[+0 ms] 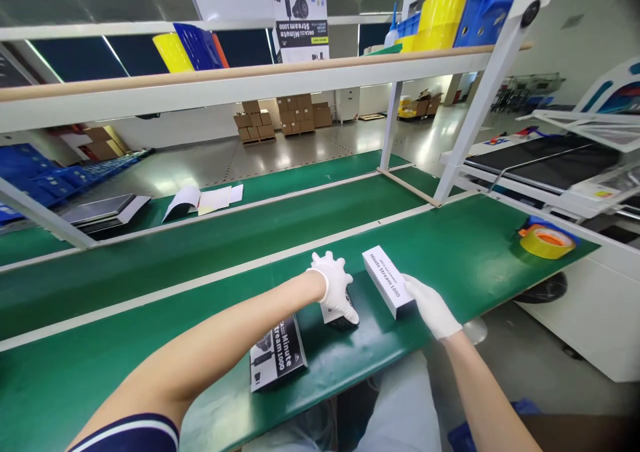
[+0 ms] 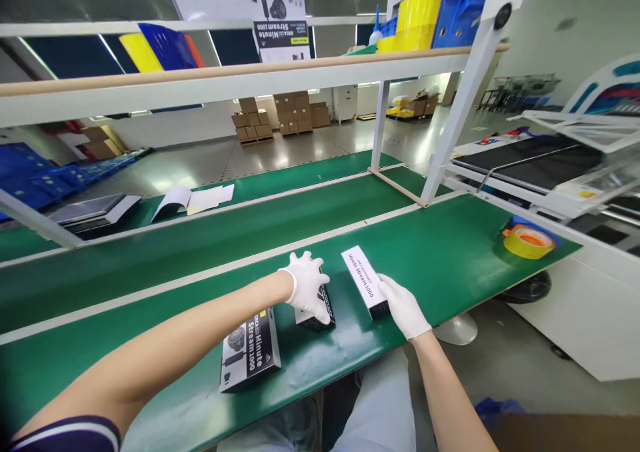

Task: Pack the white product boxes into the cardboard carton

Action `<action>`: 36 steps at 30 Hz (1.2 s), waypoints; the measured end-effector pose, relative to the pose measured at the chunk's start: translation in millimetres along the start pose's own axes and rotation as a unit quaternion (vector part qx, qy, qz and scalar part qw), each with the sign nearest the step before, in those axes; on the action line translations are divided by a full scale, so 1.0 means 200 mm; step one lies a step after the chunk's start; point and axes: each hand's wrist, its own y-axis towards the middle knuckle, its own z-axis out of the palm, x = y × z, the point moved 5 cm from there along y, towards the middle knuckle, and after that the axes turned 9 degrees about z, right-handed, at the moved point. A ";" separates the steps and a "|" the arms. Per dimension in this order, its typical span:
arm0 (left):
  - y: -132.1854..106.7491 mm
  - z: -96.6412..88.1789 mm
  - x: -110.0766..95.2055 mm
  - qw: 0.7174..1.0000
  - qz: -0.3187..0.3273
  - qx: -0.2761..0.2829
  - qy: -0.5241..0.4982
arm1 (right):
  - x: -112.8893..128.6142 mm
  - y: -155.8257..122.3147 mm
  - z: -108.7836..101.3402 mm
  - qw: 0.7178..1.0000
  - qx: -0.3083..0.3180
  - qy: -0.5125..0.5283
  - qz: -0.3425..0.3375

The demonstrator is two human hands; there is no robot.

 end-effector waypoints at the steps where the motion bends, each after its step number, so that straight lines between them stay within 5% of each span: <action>1: 0.05 0.01 -0.03 1.000 0.007 -0.010 -0.010 | -0.04 0.01 -0.02 0.999 -0.015 0.041 -0.007; 5: 0.10 0.10 -0.09 0.993 0.046 -0.103 -0.017 | -0.12 0.01 0.00 0.992 -0.023 0.121 -0.030; 9: 0.05 0.19 -0.10 0.978 0.040 -0.204 -0.026 | -0.06 0.01 0.07 0.995 -0.019 0.097 -0.022; 15: 0.03 0.23 -0.14 0.960 0.010 -0.275 -0.047 | 0.05 0.03 0.24 0.995 0.032 0.087 -0.039; 20: 0.03 0.21 -0.14 0.948 0.014 -0.308 -0.073 | 0.07 0.00 0.31 0.995 0.060 0.076 -0.030; 36: 0.02 0.20 -0.16 0.922 0.029 -0.371 -0.109 | 0.10 -0.05 0.24 0.990 0.138 0.029 0.003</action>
